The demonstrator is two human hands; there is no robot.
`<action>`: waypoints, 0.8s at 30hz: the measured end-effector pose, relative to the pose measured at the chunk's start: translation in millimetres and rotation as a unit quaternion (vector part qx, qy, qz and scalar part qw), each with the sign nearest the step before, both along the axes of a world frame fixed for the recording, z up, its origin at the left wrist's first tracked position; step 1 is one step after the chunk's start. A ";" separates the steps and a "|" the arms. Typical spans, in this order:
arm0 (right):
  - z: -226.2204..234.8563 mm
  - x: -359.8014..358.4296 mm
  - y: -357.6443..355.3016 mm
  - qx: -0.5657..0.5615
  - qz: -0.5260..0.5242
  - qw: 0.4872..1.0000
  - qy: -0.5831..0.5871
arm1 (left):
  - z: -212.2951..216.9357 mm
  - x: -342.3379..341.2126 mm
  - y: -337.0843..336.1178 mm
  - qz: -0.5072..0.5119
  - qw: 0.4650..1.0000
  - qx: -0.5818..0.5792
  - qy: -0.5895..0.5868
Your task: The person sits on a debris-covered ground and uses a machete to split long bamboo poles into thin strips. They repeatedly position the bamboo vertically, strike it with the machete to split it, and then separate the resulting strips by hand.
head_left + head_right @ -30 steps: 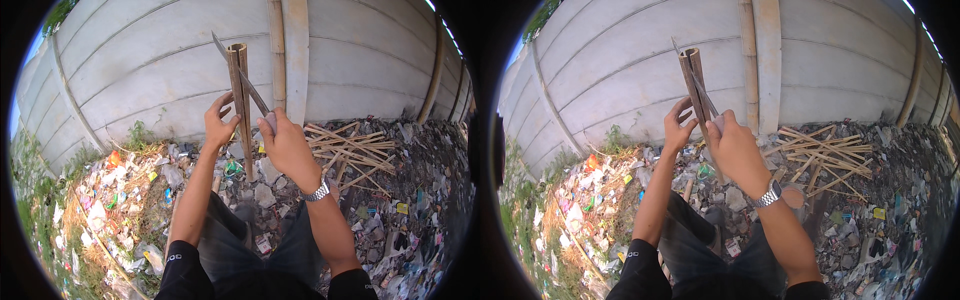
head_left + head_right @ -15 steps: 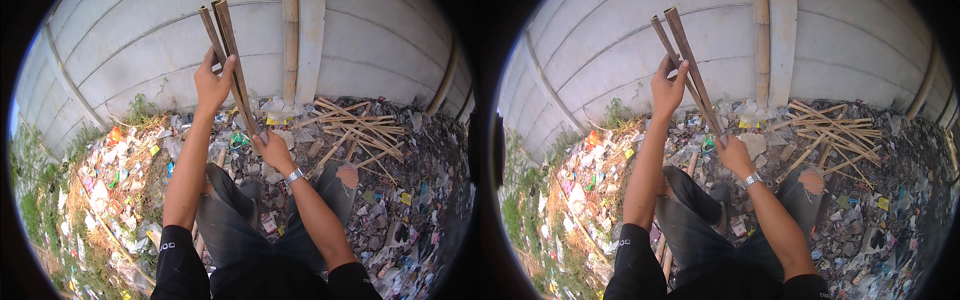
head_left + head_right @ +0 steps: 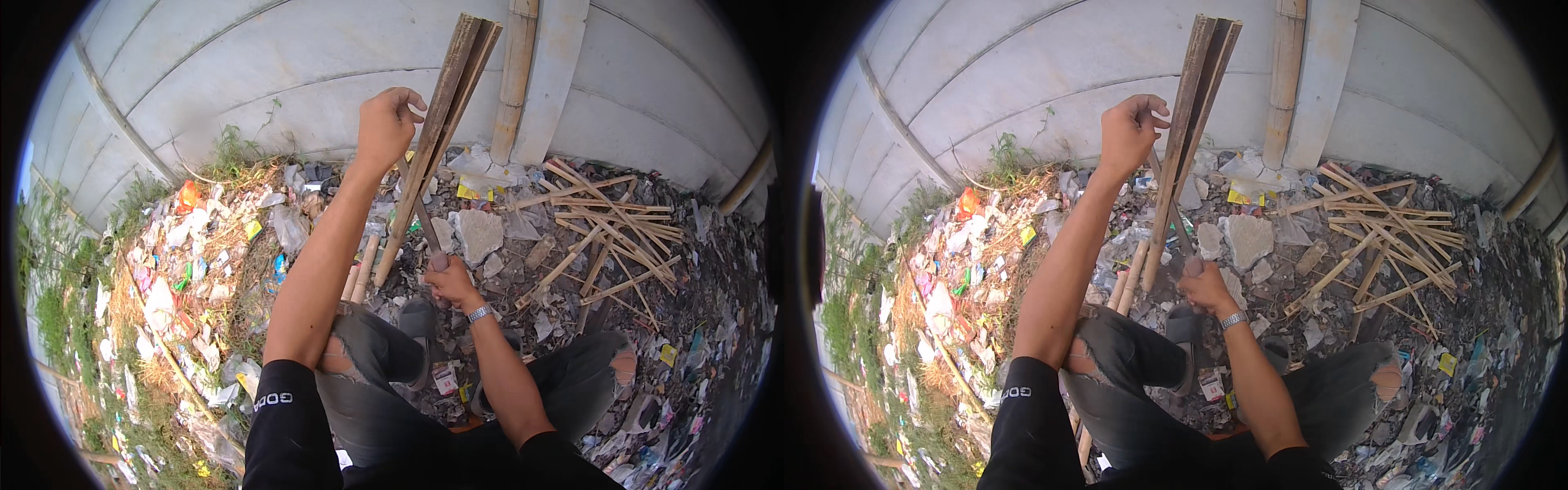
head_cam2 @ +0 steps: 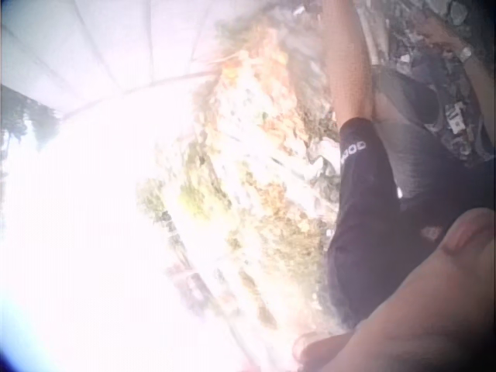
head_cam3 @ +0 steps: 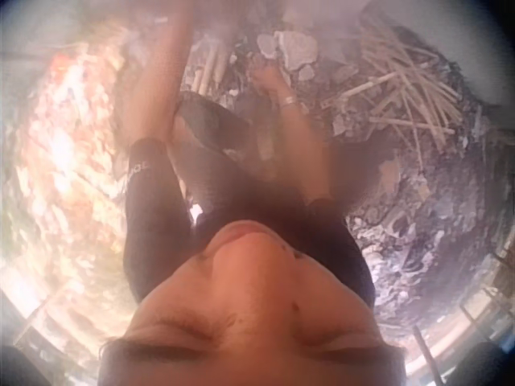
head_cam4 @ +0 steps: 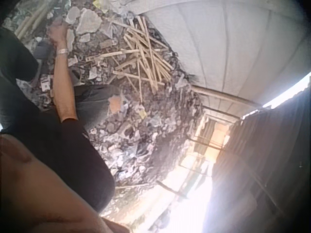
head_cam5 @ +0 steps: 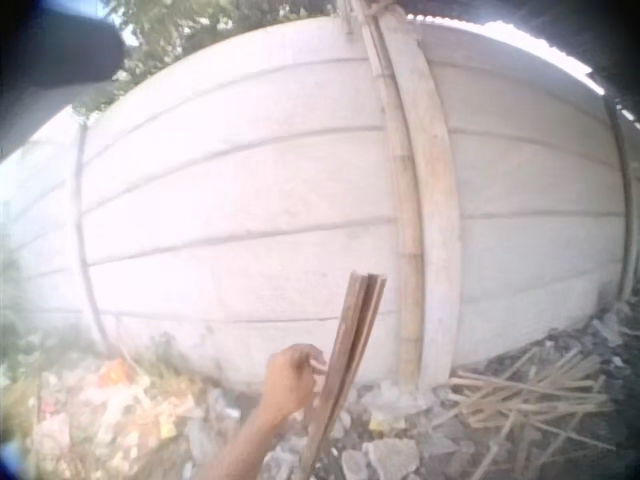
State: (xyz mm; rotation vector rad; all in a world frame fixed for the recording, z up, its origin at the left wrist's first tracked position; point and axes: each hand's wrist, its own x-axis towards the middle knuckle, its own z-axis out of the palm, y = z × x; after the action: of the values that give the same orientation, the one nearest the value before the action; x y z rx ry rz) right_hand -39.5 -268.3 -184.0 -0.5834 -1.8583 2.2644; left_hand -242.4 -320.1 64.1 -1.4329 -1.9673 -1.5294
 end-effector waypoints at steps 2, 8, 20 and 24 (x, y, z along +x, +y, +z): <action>-3.8 2.4 9.7 -0.003 -0.027 1.000 -0.008 | -7.7 -24.0 -15.4 -0.004 0.994 -0.078 -0.076; 19.9 -2.0 22.8 0.110 -0.100 0.985 -0.081 | 24.6 -4.4 -6.2 0.056 0.998 -0.010 -0.023; 44.4 -14.0 -71.5 0.272 -0.003 0.962 0.006 | 16.8 -4.4 -39.8 0.199 0.957 0.208 -0.025; 24.3 -29.2 -78.9 0.224 0.025 0.973 0.051 | 19.9 -17.1 -63.3 0.261 0.944 0.203 0.018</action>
State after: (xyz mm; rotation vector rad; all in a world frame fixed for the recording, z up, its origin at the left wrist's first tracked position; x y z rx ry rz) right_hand -68.7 -347.3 -159.6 -0.3444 -2.2463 1.7658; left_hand -259.5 -383.4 84.0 -0.6951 -1.6876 -1.5144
